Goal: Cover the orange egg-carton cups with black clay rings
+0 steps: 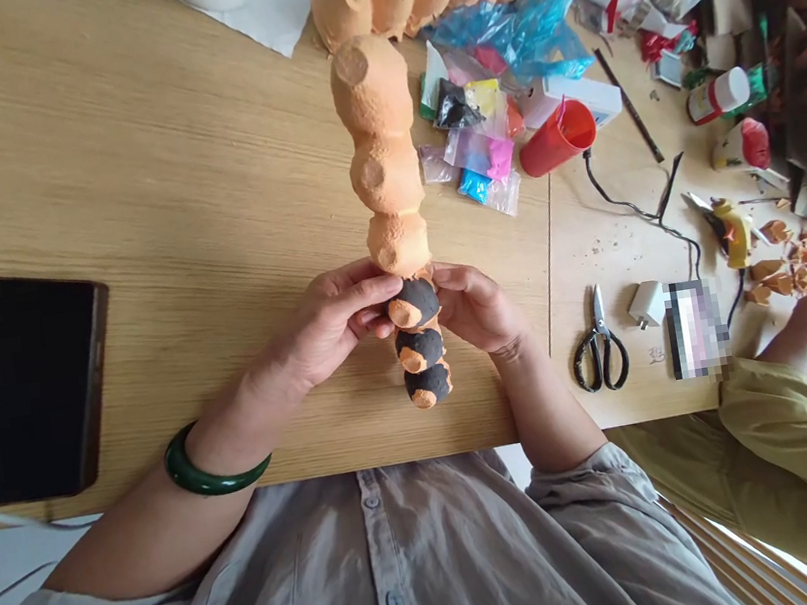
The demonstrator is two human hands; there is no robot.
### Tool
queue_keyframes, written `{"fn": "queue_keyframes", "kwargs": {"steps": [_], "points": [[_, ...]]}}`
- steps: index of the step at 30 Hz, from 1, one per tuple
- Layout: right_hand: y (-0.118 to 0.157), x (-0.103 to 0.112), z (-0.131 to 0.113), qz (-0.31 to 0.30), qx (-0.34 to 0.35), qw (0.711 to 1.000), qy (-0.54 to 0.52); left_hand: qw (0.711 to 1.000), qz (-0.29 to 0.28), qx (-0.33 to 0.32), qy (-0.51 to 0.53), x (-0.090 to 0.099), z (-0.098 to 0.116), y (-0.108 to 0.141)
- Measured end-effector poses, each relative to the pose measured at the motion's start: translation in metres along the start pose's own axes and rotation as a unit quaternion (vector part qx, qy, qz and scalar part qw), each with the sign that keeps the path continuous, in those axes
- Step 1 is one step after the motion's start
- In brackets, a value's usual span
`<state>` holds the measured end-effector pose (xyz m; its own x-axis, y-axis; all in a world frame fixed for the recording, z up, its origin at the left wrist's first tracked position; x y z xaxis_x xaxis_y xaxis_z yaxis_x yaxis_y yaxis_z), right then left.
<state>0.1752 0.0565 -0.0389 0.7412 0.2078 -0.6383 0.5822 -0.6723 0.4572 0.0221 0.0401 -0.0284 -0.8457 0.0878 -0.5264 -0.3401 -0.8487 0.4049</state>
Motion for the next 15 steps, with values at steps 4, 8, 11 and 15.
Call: {"fn": "queue_keyframes", "kwargs": {"steps": [4, 8, 11, 15], "points": [[0.0028, -0.0043, -0.0033, -0.003, 0.014, 1.000, 0.021, 0.999, 0.011, 0.014, -0.028, 0.0010, -0.0006, 0.0004], [0.0043, -0.0073, -0.0049, -0.018, 0.016, 0.999, 0.038, 0.999, 0.028, 0.028, -0.038, 0.0021, 0.0010, -0.0002], [0.0045, -0.0086, -0.0047, -0.016, 0.019, 0.999, 0.042, 0.999, 0.029, 0.026, -0.034, 0.0019, 0.0016, -0.0005], [0.0047, -0.0093, -0.0028, 0.012, 0.026, 0.999, 0.034, 0.999, 0.004, 0.004, -0.032, -0.0010, 0.0001, -0.0001]]}}
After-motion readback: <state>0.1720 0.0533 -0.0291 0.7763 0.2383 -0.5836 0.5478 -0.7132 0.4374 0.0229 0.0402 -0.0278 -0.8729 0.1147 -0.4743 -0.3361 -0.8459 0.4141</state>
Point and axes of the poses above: each hand's wrist, its own y-axis away from the middle knuckle, its own x-axis out of the back of the hand, z = x × y, the point moved 5 cm from there along -y, towards the middle knuckle, and after that the axes turned 9 degrees about -y, right-handed, at the moved point
